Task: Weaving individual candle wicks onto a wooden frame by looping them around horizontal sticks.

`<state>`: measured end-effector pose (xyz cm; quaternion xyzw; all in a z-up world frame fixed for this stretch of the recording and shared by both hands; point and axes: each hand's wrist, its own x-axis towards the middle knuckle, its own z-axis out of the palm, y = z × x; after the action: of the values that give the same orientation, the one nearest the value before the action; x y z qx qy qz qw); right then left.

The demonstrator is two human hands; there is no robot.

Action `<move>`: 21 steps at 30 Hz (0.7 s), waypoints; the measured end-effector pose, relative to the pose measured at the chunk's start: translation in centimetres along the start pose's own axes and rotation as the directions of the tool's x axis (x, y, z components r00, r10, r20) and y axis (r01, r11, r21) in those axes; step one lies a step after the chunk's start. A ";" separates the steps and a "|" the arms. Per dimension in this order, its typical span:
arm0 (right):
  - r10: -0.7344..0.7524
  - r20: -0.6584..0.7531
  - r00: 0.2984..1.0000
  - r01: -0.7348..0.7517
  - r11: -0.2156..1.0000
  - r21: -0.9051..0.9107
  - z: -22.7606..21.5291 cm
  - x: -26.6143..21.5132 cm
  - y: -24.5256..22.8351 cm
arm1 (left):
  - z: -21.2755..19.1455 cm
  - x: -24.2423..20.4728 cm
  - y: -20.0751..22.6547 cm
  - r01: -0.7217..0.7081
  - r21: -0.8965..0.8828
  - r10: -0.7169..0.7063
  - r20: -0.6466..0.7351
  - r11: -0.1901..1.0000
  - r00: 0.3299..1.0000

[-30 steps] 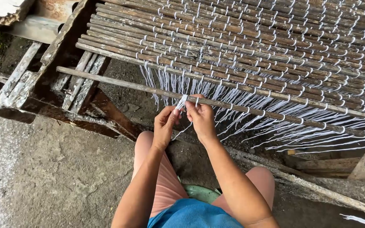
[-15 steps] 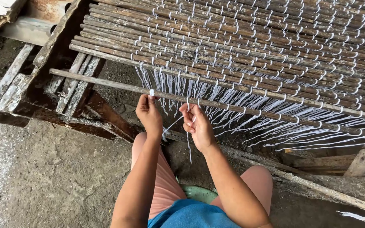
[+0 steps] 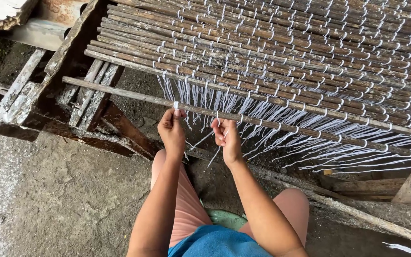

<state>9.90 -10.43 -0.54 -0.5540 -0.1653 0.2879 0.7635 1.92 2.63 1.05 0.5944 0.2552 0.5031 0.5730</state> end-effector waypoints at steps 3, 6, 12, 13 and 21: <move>-0.221 0.032 0.975 0.219 0.914 -0.341 -3.7 -0.3 10.0 | -0.2 -0.3 0.2 0.025 -0.052 -0.023 0.030 0.998 0.999; -0.029 0.017 0.999 0.034 0.835 -0.549 -6.9 -3.1 17.4 | -0.7 -0.5 -1.2 0.050 -0.164 -0.042 0.053 0.985 0.998; 0.731 -0.121 0.672 -0.311 0.131 -0.941 -15.1 -8.7 23.4 | -1.9 -1.6 -2.5 0.077 -0.271 -0.067 0.046 0.959 0.997; 0.732 -0.120 0.671 -0.309 0.129 -0.942 -14.7 -8.1 23.5 | -2.1 -1.5 -2.8 0.076 -0.272 -0.067 0.043 0.959 0.997; -0.352 0.256 0.900 0.435 0.731 -0.525 5.8 0.1 2.1 | -3.0 -1.9 -2.0 0.024 -0.103 -0.020 0.044 0.994 0.999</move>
<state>6.14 -5.53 -0.62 -0.6871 -0.4101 0.0942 0.5923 -0.90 2.60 -1.89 0.5718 0.2229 0.4964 0.6139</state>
